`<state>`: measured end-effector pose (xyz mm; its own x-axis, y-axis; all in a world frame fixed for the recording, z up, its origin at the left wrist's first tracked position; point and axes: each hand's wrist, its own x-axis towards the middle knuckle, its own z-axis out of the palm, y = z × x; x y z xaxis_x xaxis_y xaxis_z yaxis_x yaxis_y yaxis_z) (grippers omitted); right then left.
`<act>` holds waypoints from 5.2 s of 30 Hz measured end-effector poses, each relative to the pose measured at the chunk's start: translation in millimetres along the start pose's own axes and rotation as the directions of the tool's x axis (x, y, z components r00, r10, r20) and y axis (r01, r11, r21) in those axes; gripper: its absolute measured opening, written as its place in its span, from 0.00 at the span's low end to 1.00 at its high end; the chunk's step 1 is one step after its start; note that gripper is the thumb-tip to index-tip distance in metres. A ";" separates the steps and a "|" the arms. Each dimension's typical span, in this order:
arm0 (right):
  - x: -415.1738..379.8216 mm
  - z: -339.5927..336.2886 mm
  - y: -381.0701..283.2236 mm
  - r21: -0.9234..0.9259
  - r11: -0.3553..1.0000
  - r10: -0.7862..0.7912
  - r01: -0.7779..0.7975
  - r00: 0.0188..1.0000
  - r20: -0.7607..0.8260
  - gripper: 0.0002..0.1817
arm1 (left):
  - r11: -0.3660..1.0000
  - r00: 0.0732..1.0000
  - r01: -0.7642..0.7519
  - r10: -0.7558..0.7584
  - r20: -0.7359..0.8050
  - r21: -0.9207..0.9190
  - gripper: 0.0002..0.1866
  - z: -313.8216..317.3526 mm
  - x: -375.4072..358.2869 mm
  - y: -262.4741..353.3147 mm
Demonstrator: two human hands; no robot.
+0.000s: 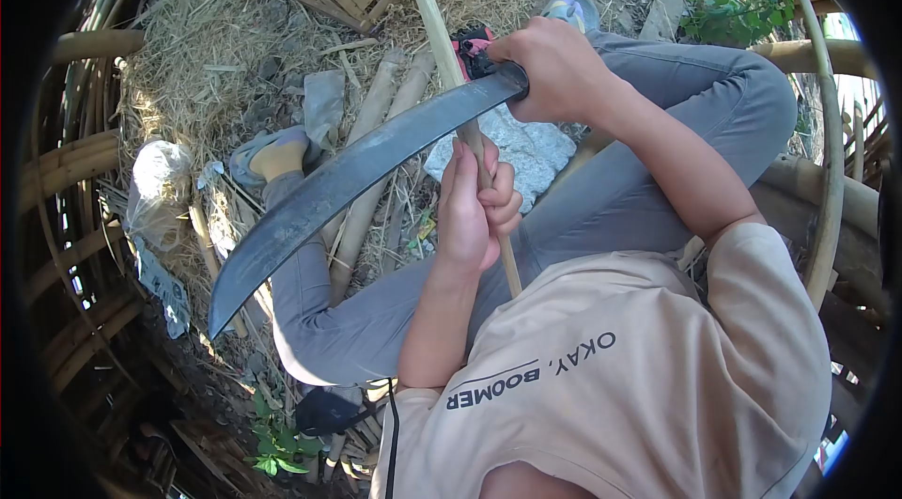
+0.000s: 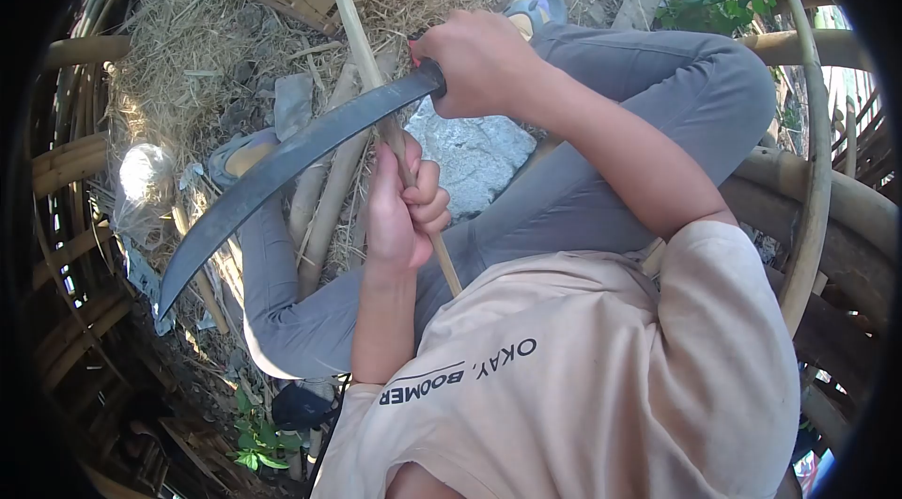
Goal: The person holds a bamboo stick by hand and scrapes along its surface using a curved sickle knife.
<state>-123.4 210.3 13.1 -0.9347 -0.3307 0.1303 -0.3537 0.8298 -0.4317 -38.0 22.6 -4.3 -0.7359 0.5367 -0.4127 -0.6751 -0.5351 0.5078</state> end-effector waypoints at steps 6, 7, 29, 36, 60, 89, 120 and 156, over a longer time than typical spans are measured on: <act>4.8 7.5 -1.6 0.009 0.999 0.031 -0.032 0.999 0.013 0.20 | 0.995 0.996 -0.046 0.052 -0.070 0.086 0.19 8.6 -4.7 -0.7; 6.0 9.1 -2.1 0.012 0.999 0.045 -0.046 0.999 0.029 0.18 | 0.995 0.995 -0.045 0.053 -0.083 0.092 0.19 6.9 -5.0 -0.4; 38.1 14.5 86.0 -0.012 0.980 0.190 -0.199 0.949 -0.251 0.19 | 0.995 0.997 -0.040 0.046 -0.066 0.093 0.19 7.8 -3.6 -8.9; 25.0 -10.3 101.1 0.064 0.988 0.152 -0.139 0.848 -0.507 0.16 | 0.997 0.991 -0.036 0.026 0.132 0.074 0.21 7.3 0.4 -4.2; 12.1 -5.5 5.9 0.008 0.998 0.064 -0.064 0.992 -0.108 0.19 | 0.979 0.995 -0.075 0.087 -0.057 0.192 0.19 19.2 -10.8 -9.3; 13.1 -25.2 33.7 0.265 0.958 0.162 -0.108 0.968 -0.190 0.11 | 0.981 0.975 -0.195 0.196 -0.105 0.020 0.13 6.4 5.1 23.1; 5.9 -22.5 1.2 0.220 0.975 -0.015 0.036 0.995 -0.098 0.08 | 0.876 0.932 -0.358 0.354 0.072 0.324 0.13 -8.1 -12.5 89.7; -1.7 -5.3 -12.9 0.023 1.000 0.007 -0.007 1.000 -0.024 0.20 | 0.947 0.973 -0.193 0.218 -0.073 0.257 0.14 21.2 -9.6 15.3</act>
<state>-117.5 202.6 23.1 -0.9379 -0.3134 0.1488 -0.3464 0.8214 -0.4530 -40.1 23.1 23.5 -0.8670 0.3582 -0.3464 -0.4843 -0.4425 0.7547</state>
